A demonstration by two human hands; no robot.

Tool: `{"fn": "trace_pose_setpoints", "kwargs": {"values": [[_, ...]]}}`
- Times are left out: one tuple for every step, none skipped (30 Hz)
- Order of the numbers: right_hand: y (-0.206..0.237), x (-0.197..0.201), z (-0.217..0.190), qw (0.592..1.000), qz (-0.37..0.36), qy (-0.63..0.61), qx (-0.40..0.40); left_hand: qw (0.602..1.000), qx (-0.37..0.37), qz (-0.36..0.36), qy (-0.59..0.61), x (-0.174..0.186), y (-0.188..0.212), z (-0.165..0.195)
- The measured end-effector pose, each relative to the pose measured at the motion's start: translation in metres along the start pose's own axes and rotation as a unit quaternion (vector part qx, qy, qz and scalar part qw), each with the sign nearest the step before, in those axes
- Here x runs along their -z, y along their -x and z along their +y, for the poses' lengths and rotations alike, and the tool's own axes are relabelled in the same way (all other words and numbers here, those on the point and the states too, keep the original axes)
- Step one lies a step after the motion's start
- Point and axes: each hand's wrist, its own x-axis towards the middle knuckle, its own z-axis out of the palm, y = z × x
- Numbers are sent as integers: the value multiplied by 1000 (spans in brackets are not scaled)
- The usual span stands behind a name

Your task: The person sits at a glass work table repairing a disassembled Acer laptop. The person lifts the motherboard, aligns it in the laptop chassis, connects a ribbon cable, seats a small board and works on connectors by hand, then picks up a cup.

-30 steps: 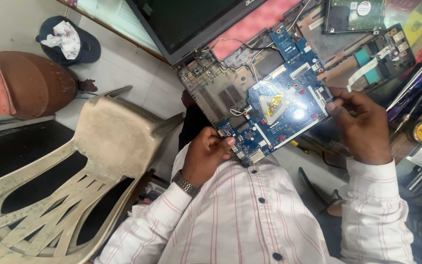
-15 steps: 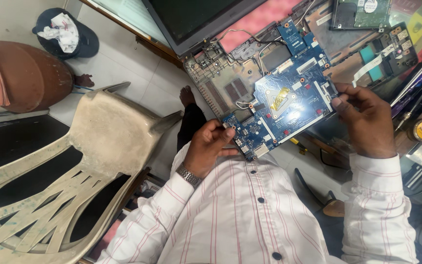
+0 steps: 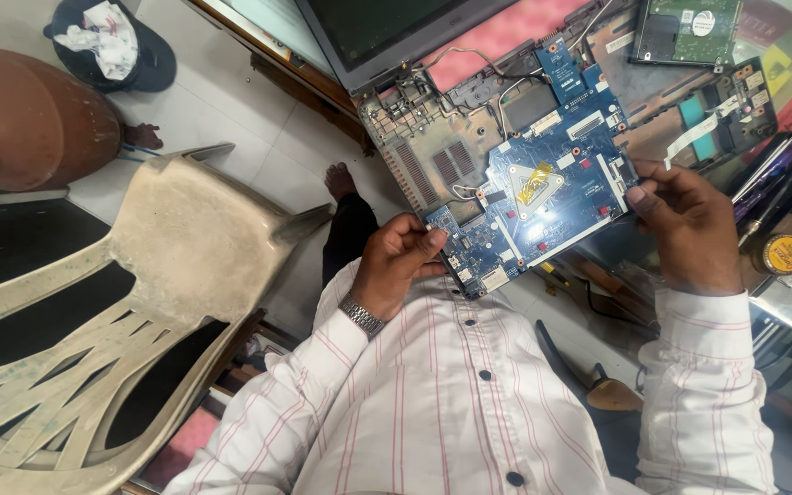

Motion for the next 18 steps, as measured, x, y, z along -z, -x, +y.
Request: {"fn": "trace_pose_setpoints", "kwargs": {"values": [[0, 0, -1, 1000, -1, -7, 0, 1000, 1, 0, 0, 0, 0, 0], [0, -1, -2, 1000, -3, -14, 0, 1000, 2, 0, -1, 1, 0, 1], [0, -1, -2, 1000, -4, -13, -4, 1000, 6, 0, -4, 1, 0, 1], [0, 0, -3, 1000, -6, -12, -8, 1000, 11, -1, -6, 2, 1, 2], [0, 0, -4, 1000, -7, -11, -12, 1000, 17, -2, -9, 2, 2, 3], [0, 1, -4, 1000, -6, -10, -15, 1000, 19, -9, -6, 2, 2, 5], [-1, 1, -5, 1000, -5, -10, -17, 1000, 21, -16, -4, 3, 3, 6], [-1, 1, -5, 1000, -3, -10, -21, 999, 24, -24, -1, 4, 4, 7], [-1, 2, -4, 999, -7, -24, -20, 999, 24, -27, -2, 5, 4, 8], [-2, 2, -4, 999, -11, -38, -20, 999, 24, -30, -3, 6, 5, 9], [-2, 3, -4, 998, -15, -53, -19, 999, 24, -32, -4, 7, 5, 9], [-2, 4, -3, 998, -15, -55, -19, 999, 23, -33, -5, 7, 5, 9], [-2, 4, -3, 998, -15, -57, -19, 999, 21, -33, -6, 7, 4, 8], [-2, 4, -3, 998, -17, -59, -18, 999, 17, -31, -6, 8, 4, 8], [-2, 5, -3, 997, -20, -68, -22, 999, 14, -33, -3, 8, 3, 7], [-2, 6, -3, 996, -23, -78, -27, 999, 12, -35, -1, 9, 3, 7], [-2, 6, -4, 995, -25, -88, -32, 999, 10, -37, 2, 9, 4, 6], [-2, 7, -4, 994, -30, -98, -39, 999, 10, -37, 0, 10, 4, 6]]}}
